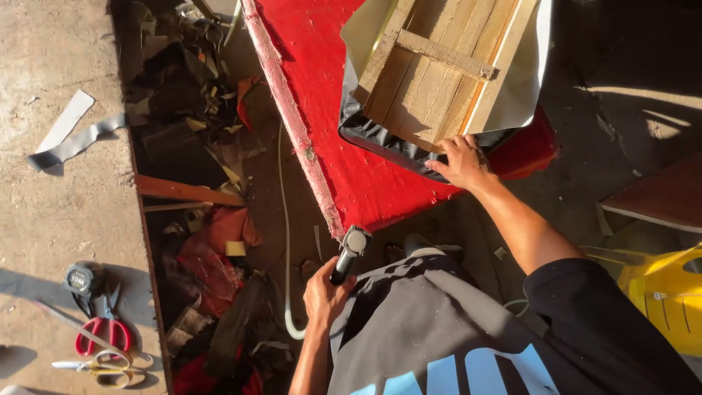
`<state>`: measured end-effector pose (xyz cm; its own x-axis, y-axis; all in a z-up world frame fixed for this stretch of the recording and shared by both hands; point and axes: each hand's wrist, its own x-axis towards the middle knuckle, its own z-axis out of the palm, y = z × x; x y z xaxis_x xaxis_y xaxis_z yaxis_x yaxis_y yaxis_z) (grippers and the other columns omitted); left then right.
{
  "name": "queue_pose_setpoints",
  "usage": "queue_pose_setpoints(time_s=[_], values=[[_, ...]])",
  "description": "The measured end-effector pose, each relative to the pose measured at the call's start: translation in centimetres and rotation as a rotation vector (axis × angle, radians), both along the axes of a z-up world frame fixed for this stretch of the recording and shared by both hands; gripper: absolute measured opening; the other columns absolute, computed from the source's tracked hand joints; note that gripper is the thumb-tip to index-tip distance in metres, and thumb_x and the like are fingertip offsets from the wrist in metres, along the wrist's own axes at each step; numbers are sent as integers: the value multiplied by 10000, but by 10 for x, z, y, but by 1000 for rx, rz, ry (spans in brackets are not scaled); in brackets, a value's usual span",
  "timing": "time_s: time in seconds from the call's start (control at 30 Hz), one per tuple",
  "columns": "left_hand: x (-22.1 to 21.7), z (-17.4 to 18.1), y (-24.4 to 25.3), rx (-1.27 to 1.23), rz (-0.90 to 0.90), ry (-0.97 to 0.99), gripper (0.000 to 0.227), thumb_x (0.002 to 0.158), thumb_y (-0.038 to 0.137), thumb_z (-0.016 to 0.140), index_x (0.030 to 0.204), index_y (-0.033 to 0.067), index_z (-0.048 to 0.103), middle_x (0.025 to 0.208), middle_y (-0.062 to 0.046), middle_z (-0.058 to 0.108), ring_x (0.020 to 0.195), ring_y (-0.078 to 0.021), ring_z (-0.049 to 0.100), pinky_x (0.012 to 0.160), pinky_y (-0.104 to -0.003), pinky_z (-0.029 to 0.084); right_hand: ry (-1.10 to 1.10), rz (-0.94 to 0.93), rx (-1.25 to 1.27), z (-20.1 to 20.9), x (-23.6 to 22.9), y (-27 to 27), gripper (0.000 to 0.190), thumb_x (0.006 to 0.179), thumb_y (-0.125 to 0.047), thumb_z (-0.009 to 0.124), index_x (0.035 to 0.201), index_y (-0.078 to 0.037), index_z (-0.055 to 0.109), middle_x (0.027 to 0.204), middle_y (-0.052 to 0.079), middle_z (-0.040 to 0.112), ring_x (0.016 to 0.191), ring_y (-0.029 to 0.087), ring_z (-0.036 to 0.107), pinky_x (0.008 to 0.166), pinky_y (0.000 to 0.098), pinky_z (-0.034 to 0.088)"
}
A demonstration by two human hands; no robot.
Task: Stapling black vinyl fabric onto a wooden furniture frame using a pneumatic staple gun
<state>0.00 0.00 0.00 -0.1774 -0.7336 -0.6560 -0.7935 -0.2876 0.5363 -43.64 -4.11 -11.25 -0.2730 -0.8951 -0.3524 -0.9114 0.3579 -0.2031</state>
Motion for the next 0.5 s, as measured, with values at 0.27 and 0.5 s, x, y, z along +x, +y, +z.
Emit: queue_pose_setpoints(time_s=[0.27,0.5], values=[[-85,-92,-32,-350,60,-28,558,810,369,827,1338,246,698,1055,-103,763,1058,-353,737,938,-501,582,49,80,5,-29,-2,-30,751,948,-864,473,963,-138,668,966,128,706,1082,341,673,960,504,478],[-101,-111,-75,-62,-75,-82,557,785,376,759,1313,293,603,1190,-37,725,1189,-303,703,1033,-473,555,-75,262,-306,-45,-22,-11,809,930,-810,607,583,-87,500,713,122,531,739,369,639,716,497,498]])
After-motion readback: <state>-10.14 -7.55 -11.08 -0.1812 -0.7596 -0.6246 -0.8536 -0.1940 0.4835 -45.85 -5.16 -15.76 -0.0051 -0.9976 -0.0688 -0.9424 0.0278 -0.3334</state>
